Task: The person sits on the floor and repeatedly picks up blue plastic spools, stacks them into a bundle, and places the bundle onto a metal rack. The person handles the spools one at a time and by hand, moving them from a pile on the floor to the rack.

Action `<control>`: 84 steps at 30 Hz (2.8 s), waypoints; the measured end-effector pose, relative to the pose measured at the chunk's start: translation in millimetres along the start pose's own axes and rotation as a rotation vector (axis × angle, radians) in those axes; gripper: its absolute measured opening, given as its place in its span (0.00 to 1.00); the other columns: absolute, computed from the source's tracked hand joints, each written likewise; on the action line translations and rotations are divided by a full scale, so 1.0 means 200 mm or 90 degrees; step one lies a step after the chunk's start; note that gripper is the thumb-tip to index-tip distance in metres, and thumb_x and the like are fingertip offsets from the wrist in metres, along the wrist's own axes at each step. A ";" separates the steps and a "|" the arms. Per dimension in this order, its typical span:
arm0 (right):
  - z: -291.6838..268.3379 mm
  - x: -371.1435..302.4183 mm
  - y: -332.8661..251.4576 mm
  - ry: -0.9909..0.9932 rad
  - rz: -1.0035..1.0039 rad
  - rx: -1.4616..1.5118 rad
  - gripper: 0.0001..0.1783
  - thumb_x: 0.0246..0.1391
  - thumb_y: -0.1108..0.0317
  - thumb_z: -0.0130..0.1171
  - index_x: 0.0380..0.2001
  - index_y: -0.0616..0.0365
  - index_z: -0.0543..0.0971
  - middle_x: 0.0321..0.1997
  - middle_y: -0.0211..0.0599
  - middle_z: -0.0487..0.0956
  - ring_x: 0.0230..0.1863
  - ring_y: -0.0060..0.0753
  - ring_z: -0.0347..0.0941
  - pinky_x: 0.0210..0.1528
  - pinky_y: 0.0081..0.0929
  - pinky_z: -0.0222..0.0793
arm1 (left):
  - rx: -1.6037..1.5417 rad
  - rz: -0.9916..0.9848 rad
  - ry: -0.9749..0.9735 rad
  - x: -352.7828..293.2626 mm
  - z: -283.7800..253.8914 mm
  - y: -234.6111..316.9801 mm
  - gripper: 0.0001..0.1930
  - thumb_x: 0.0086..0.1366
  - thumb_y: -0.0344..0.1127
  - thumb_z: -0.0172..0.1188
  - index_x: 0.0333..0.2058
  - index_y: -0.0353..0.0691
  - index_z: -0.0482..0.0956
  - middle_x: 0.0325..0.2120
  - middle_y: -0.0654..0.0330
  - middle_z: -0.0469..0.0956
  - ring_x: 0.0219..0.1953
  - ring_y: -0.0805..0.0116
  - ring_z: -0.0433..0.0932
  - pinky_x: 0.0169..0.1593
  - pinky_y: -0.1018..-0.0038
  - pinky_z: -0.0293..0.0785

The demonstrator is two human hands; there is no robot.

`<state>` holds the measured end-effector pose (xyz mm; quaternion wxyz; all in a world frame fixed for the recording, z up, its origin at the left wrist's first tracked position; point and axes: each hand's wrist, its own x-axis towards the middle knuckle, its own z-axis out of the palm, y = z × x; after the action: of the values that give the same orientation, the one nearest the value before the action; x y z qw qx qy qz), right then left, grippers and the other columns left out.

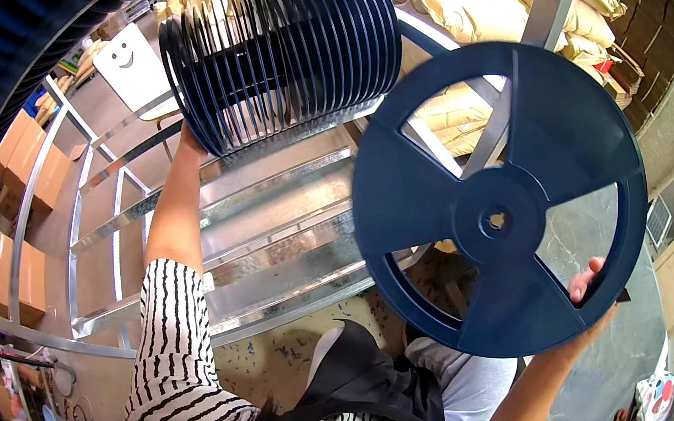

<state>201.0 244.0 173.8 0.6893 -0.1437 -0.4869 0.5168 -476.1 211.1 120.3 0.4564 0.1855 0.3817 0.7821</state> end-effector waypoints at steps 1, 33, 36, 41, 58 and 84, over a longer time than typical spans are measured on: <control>0.00 -0.02 0.00 0.060 -0.003 0.018 0.19 0.61 0.64 0.52 0.44 0.74 0.73 0.20 0.42 0.74 0.18 0.20 0.70 0.16 0.08 0.67 | -0.004 0.003 0.004 0.01 0.02 -0.01 0.26 0.68 0.59 0.39 0.43 0.45 0.79 0.37 0.60 0.81 0.38 0.62 0.79 0.42 0.62 0.78; -0.30 -0.12 0.07 -0.036 0.056 -0.005 0.21 0.60 0.66 0.55 0.50 0.73 0.69 0.21 0.32 0.68 0.21 0.15 0.61 0.21 0.09 0.61 | 0.029 0.098 -0.088 0.02 0.00 -0.09 0.15 0.69 0.44 0.48 0.47 0.42 0.75 0.38 0.62 0.79 0.37 0.70 0.79 0.40 0.71 0.81; -0.22 -0.08 0.05 -0.117 0.024 -0.033 0.24 0.58 0.64 0.60 0.49 0.74 0.69 0.23 0.34 0.70 0.22 0.16 0.64 0.23 0.08 0.64 | 0.023 0.098 -0.095 0.09 -0.01 -0.12 0.16 0.69 0.45 0.47 0.47 0.42 0.75 0.38 0.63 0.79 0.37 0.71 0.79 0.38 0.75 0.80; -0.26 -0.13 0.05 -0.052 0.001 -0.040 0.23 0.58 0.64 0.59 0.48 0.73 0.69 0.22 0.34 0.70 0.22 0.16 0.64 0.23 0.08 0.66 | -0.010 0.163 -0.205 0.17 -0.13 -0.05 0.21 0.68 0.53 0.46 0.50 0.45 0.74 0.43 0.60 0.79 0.44 0.67 0.78 0.47 0.69 0.77; -0.20 -0.18 -0.01 -0.017 0.022 0.034 0.22 0.62 0.63 0.52 0.48 0.75 0.70 0.24 0.37 0.71 0.22 0.17 0.65 0.21 0.10 0.64 | 0.131 0.209 -0.054 0.14 -0.01 -0.02 0.28 0.66 0.62 0.46 0.49 0.44 0.74 0.43 0.61 0.77 0.43 0.68 0.76 0.45 0.73 0.76; 0.35 0.04 0.20 -0.015 -0.423 -0.297 0.09 0.61 0.74 0.48 0.43 0.66 0.68 0.35 0.62 0.78 0.22 0.30 0.75 0.27 0.24 0.73 | 1.312 0.954 -0.113 -0.22 1.34 -0.45 0.21 0.59 0.43 0.60 0.52 0.54 0.73 0.62 0.59 0.62 0.67 0.58 0.52 0.66 0.46 0.40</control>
<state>120.1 246.7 183.7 0.7620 -0.1253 -0.6190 0.1429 -231.8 314.9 225.0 -0.4250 0.6724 0.5799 0.1757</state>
